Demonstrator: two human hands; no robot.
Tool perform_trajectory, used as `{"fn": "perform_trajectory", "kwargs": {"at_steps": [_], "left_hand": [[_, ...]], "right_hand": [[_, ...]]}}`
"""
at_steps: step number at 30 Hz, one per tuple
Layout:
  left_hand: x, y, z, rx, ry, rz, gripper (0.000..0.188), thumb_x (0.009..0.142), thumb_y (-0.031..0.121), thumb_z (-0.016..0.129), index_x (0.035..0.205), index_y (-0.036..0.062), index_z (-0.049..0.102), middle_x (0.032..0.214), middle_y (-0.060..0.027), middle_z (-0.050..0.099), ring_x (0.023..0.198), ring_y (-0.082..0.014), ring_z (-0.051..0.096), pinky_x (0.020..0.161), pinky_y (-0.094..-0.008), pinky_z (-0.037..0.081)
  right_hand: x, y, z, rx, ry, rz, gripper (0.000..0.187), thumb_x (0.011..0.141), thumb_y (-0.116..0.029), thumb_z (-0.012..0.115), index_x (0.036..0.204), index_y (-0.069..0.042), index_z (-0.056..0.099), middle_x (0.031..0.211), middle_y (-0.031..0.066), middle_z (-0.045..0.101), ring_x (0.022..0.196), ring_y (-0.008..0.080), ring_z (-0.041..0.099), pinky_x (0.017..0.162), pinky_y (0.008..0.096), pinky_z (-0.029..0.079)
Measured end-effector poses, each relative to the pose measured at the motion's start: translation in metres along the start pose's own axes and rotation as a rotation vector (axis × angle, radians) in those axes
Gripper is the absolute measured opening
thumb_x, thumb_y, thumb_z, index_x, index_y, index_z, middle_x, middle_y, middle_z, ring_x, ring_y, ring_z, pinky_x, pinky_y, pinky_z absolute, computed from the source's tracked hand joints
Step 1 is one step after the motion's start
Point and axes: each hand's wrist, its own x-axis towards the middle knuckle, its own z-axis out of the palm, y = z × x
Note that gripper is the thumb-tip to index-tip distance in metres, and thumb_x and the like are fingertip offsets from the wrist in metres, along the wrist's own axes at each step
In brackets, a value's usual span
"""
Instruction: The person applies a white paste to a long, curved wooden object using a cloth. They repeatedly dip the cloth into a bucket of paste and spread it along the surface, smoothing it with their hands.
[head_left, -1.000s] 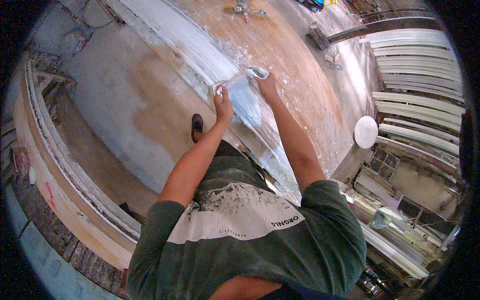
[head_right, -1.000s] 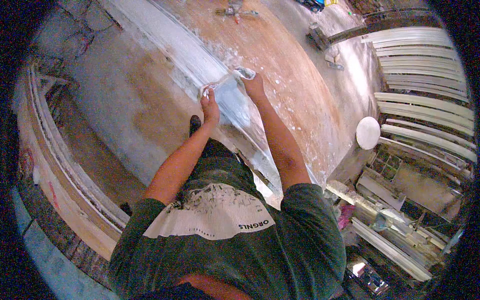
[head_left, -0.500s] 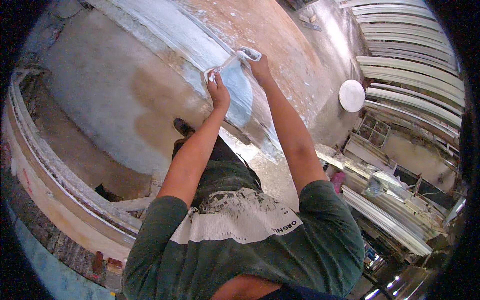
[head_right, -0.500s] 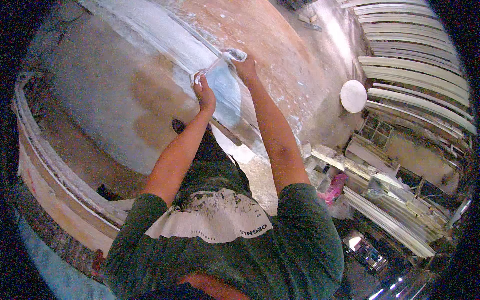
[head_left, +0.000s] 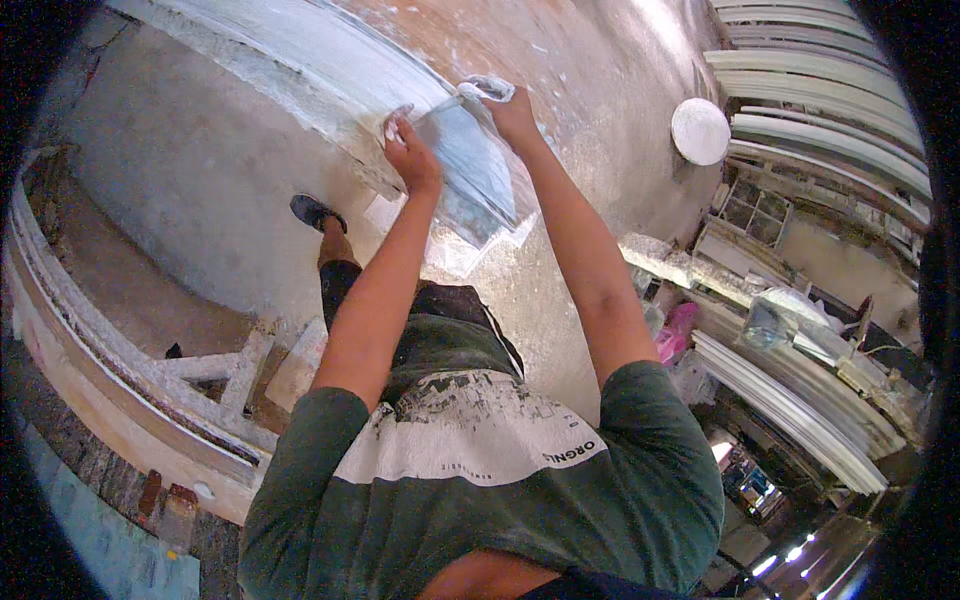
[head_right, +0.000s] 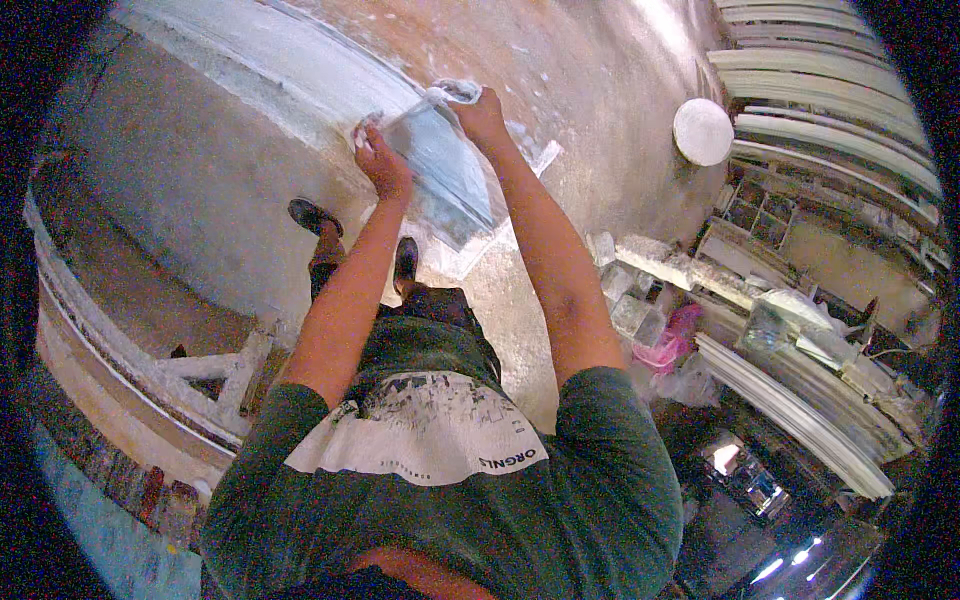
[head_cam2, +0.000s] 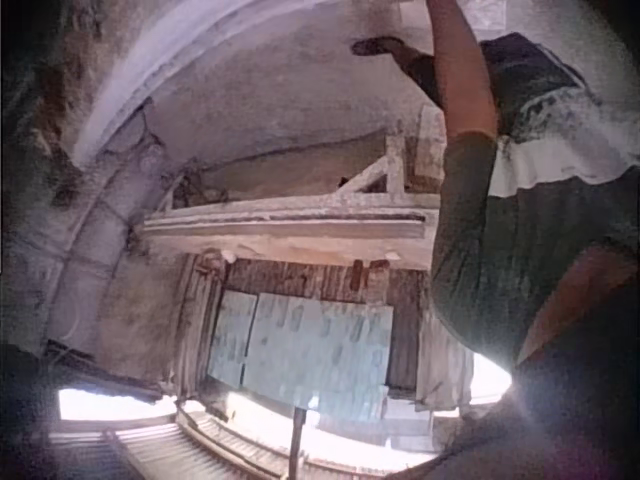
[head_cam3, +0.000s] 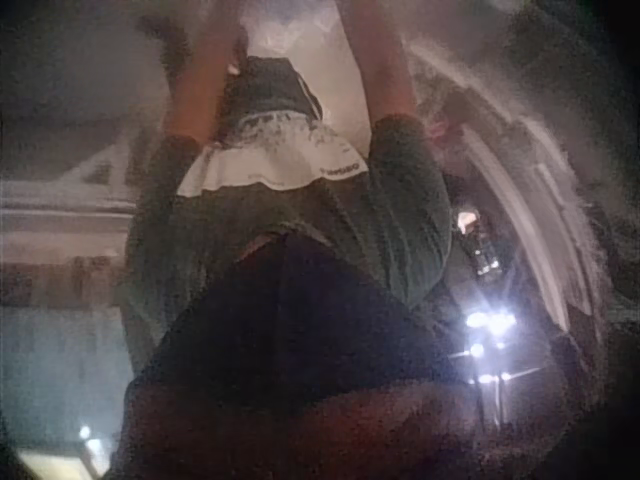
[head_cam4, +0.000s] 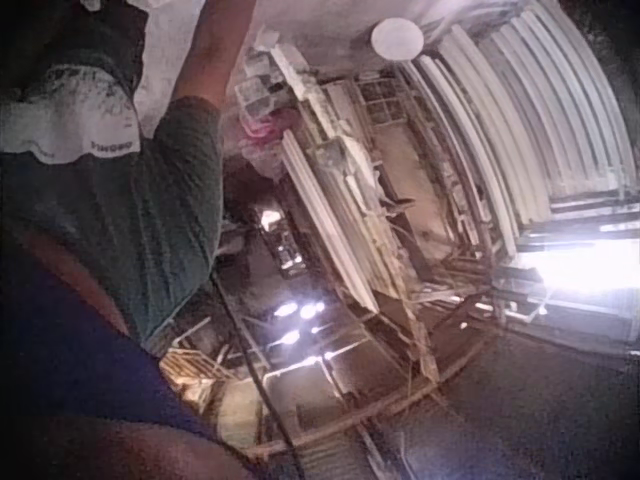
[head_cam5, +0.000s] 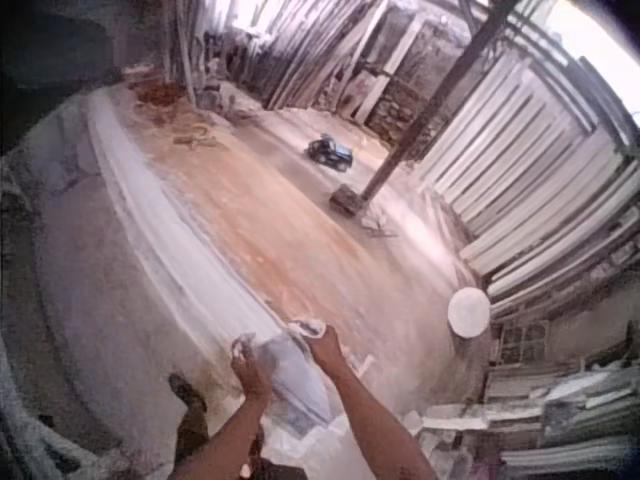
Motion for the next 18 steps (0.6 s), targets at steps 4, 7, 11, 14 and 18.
{"fn": "perform_trajectory", "kwargs": {"at_steps": [4,7,11,14,18], "left_hand": [[-0.013,0.006,0.006,0.069,-0.019,0.056,0.038,0.097,0.03,0.041,0.109,-0.0013,0.058,0.102,-0.0156,0.061,0.094,-0.0269,0.056,0.087,-0.0376,0.042],[-0.034,-0.008,0.017,0.052,0.049,0.058,0.039,0.097,0.031,0.041,0.109,-0.0018,0.058,0.1,-0.0151,0.062,0.093,-0.0266,0.056,0.086,-0.0376,0.042],[-0.074,-0.019,0.013,-0.013,0.079,-0.046,0.038,0.096,0.031,0.043,0.107,-0.0019,0.057,0.099,-0.0138,0.062,0.092,-0.0249,0.056,0.085,-0.0367,0.042],[-0.114,-0.036,0.016,0.019,0.035,-0.017,0.036,0.096,0.031,0.044,0.105,-0.0016,0.057,0.098,-0.0132,0.061,0.092,-0.0236,0.055,0.085,-0.0358,0.041],[-0.15,-0.03,0.022,0.068,-0.004,-0.064,0.034,0.097,0.03,0.044,0.105,-0.0009,0.056,0.098,-0.013,0.061,0.093,-0.0251,0.055,0.086,-0.0351,0.041]], "right_hand": [[-0.024,-0.017,-0.019,-0.141,0.099,0.147,0.048,0.069,-0.027,0.077,0.1,0.007,0.063,0.098,0.0205,0.067,0.089,0.03,0.066,0.079,0.0366,0.052],[-0.007,0.019,-0.027,-0.296,0.095,0.106,0.061,0.071,-0.028,0.076,0.108,0.014,0.052,0.099,0.0245,0.063,0.089,0.0296,0.064,0.076,0.036,0.05],[-0.024,0.014,-0.041,-0.3,-0.012,0.099,0.06,0.071,-0.027,0.075,0.106,0.016,0.052,0.097,0.0249,0.064,0.086,0.0263,0.064,0.073,0.0348,0.051],[-0.035,0.046,-0.064,-0.14,-0.144,0.025,0.053,0.073,-0.022,0.074,0.107,0.014,0.054,0.099,0.0213,0.065,0.085,0.0226,0.064,0.073,0.0336,0.051],[-0.079,0.039,-0.091,-0.077,-0.03,0.157,0.035,0.077,-0.01,0.069,0.108,0.004,0.061,0.103,0.0114,0.066,0.09,0.018,0.063,0.077,0.0314,0.051]]}}
